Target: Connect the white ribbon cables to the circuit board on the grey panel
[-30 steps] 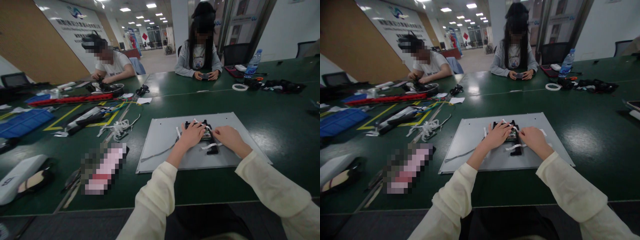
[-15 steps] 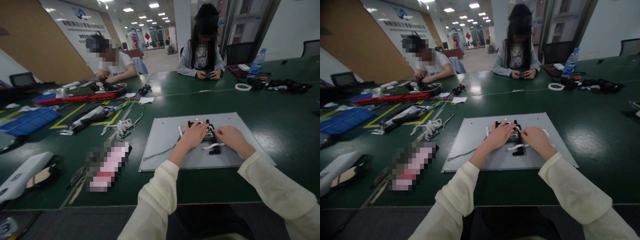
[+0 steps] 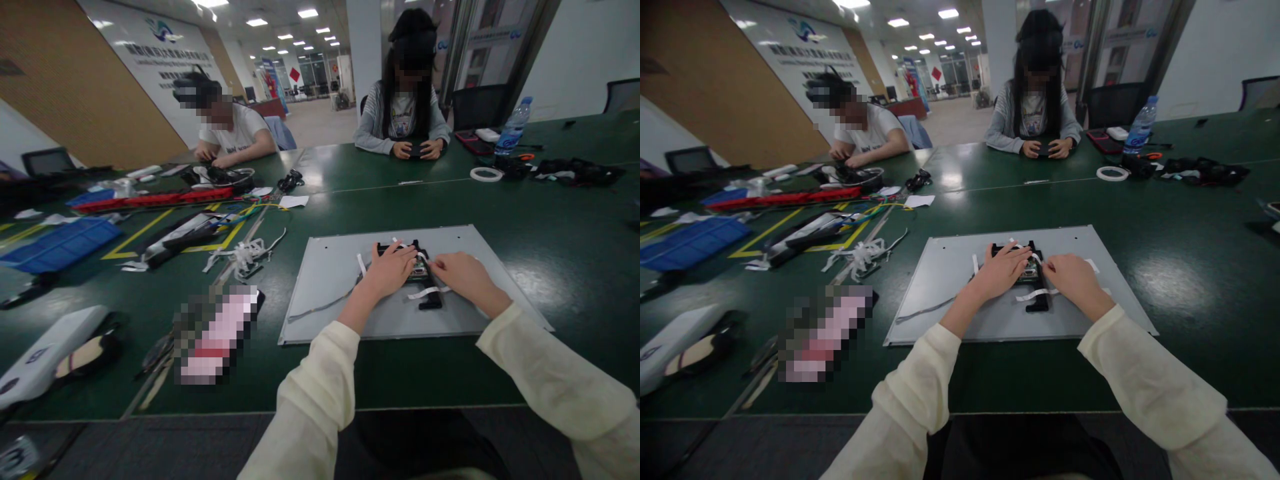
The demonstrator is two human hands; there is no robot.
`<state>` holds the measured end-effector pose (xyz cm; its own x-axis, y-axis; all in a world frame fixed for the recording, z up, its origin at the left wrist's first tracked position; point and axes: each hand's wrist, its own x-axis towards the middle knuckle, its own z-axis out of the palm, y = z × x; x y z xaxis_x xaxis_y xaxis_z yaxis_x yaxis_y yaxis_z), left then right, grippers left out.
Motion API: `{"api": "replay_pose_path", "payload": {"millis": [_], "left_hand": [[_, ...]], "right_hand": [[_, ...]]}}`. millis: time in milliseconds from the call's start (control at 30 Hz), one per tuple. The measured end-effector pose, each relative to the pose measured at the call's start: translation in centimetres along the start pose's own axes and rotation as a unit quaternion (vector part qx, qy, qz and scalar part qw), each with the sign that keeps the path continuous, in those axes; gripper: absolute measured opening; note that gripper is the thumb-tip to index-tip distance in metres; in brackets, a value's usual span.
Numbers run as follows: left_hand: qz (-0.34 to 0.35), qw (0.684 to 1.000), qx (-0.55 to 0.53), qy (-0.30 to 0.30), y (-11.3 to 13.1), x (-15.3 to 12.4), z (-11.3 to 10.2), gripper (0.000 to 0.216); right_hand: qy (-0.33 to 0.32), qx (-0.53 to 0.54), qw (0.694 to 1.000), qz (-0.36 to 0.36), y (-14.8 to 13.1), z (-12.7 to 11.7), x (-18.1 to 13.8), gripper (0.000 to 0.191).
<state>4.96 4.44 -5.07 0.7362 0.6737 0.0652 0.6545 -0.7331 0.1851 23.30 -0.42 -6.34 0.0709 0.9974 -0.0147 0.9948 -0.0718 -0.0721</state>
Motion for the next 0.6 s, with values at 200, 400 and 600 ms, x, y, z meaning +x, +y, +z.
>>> {"api": "replay_pose_path", "payload": {"millis": [200,400,600], "left_hand": [[0.006,1.0,-0.006,0.008,-0.1,0.0,0.2,0.051],[0.008,1.0,-0.007,0.019,-0.1,-0.1,0.2,0.052],[0.01,1.0,-0.008,0.026,0.0,-0.2,0.1,0.05]], "right_hand": [[0.013,0.005,1.0,-0.003,0.2,0.4,0.0,0.043],[-0.014,0.071,0.996,-0.046,1.6,-0.6,0.5,0.037],[-0.067,0.209,0.97,-0.101,3.2,-2.2,0.0,0.033]]}}
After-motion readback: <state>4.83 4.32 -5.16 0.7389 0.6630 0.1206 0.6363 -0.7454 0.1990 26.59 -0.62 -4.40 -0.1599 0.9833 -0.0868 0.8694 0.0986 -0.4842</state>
